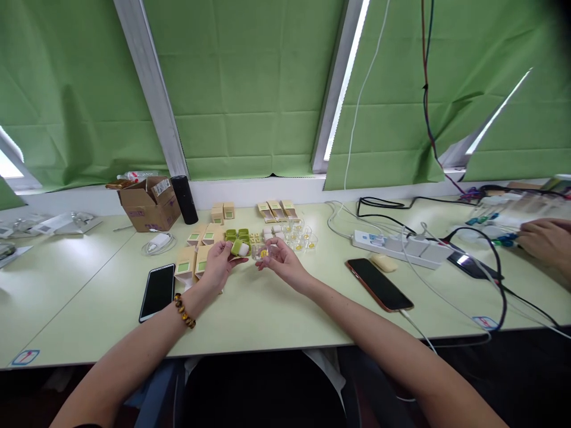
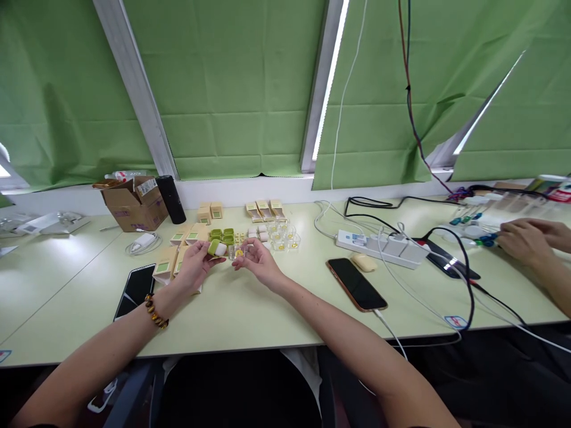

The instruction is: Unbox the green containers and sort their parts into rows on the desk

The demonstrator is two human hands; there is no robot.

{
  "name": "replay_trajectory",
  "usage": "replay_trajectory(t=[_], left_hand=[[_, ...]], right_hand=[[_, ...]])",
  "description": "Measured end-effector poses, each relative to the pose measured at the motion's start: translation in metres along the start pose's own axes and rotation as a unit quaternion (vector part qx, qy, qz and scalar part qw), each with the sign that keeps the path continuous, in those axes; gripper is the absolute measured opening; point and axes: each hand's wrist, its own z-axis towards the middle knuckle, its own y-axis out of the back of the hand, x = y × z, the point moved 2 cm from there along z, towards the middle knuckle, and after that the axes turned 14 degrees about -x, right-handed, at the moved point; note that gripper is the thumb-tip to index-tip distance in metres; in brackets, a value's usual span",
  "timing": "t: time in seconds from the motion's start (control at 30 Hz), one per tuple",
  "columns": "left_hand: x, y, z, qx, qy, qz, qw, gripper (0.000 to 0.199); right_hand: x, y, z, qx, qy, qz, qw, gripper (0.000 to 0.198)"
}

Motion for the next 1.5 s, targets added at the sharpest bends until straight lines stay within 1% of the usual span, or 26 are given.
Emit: replay_trajectory(t=[0.13, 0.2, 0.3, 0.4, 0.47, 0.5, 0.57, 0.63, 0.67, 0.73, 0.83, 0.9, 1.0, 1.03, 1.1, 1.17, 1.2, 1.27, 1.33, 1.37, 1.43, 1.5], left_hand=[[-0.001, -0.002, -0.006, 0.015, -0.002, 0.000, 1.000, 0.028], [-0.002, -0.003, -0.006, 0.007, 0.011, -0.002, 1.000, 0.025], [0.000, -0.003, -0.005, -0.007, 0.040, -0.004, 0.999, 0.022], [0.003, -0.004, -0.003, 0.003, 0.050, 0.001, 0.999, 0.022], [0.005, -0.004, -0.003, 0.009, 0.048, 0.003, 0.999, 0.022], [0.006, -0.004, -0.003, 0.010, 0.046, 0.004, 0.999, 0.023], [0.007, -0.003, -0.003, 0.012, 0.042, 0.005, 0.999, 0.023], [0.009, -0.003, -0.003, 0.016, 0.039, 0.006, 0.999, 0.025], [0.009, -0.002, -0.002, 0.017, 0.037, 0.007, 0.999, 0.026], [0.010, -0.002, -0.002, 0.016, 0.034, 0.009, 0.999, 0.028], [0.009, -0.001, -0.001, 0.016, 0.031, 0.015, 0.999, 0.028], [0.009, -0.001, -0.001, 0.019, 0.029, 0.020, 0.999, 0.028], [0.008, -0.001, -0.002, 0.019, 0.027, 0.021, 0.999, 0.029], [0.008, -0.001, -0.001, 0.017, 0.026, 0.020, 0.999, 0.029], [0.008, -0.001, -0.001, 0.014, 0.024, 0.020, 0.999, 0.029], [0.008, -0.002, -0.001, 0.012, 0.024, 0.024, 0.999, 0.029], [0.007, -0.002, -0.002, 0.010, 0.026, 0.027, 0.999, 0.028], [0.006, -0.002, -0.003, 0.005, 0.030, 0.033, 0.999, 0.026], [0.005, -0.003, -0.004, 0.006, 0.034, 0.038, 0.999, 0.026], [0.004, -0.003, -0.005, 0.008, 0.034, 0.039, 0.999, 0.025], [0.004, -0.004, -0.006, 0.009, 0.033, 0.040, 0.999, 0.024], [0.004, -0.004, -0.006, 0.009, 0.035, 0.040, 0.999, 0.022]], right_hand=[[0.010, 0.002, 0.000, 0.008, -0.023, 0.029, 0.999, 0.042], [0.017, 0.006, 0.002, 0.004, -0.021, 0.025, 0.999, 0.041], [0.029, 0.016, 0.007, -0.034, 0.021, -0.030, 0.999, 0.039], [0.041, 0.029, 0.013, -0.060, 0.100, -0.106, 0.988, 0.037], [0.049, 0.035, 0.013, -0.066, 0.188, -0.168, 0.965, 0.028], [0.051, 0.037, 0.012, -0.068, 0.239, -0.208, 0.946, 0.023], [0.051, 0.040, 0.008, -0.066, 0.337, -0.286, 0.894, 0.016], [0.046, 0.041, 0.003, -0.049, 0.402, -0.339, 0.849, 0.016], [0.042, 0.041, 0.001, -0.040, 0.423, -0.351, 0.834, 0.016], [0.035, 0.040, 0.000, -0.031, 0.440, -0.363, 0.821, 0.016], [0.034, 0.038, 0.003, -0.020, 0.423, -0.384, 0.820, 0.017], [0.044, 0.039, 0.006, -0.013, 0.423, -0.405, 0.810, 0.015], [0.071, 0.051, 0.012, -0.035, 0.445, -0.448, 0.775, 0.015], [0.080, 0.057, 0.013, -0.051, 0.433, -0.466, 0.770, 0.015], [0.098, 0.071, 0.014, -0.062, 0.377, -0.506, 0.773, 0.015], [0.109, 0.083, 0.013, -0.062, 0.278, -0.572, 0.769, 0.014], [0.112, 0.088, 0.012, -0.060, 0.217, -0.608, 0.761, 0.014], [0.114, 0.092, 0.009, -0.053, 0.094, -0.673, 0.732, 0.016], [0.113, 0.092, 0.006, -0.040, -0.007, -0.722, 0.691, 0.017], [0.112, 0.091, 0.006, -0.033, -0.042, -0.741, 0.670, 0.016], [0.109, 0.092, 0.008, -0.024, -0.087, -0.768, 0.634, 0.016], [0.104, 0.095, 0.012, -0.016, -0.110, -0.782, 0.614, 0.016]])
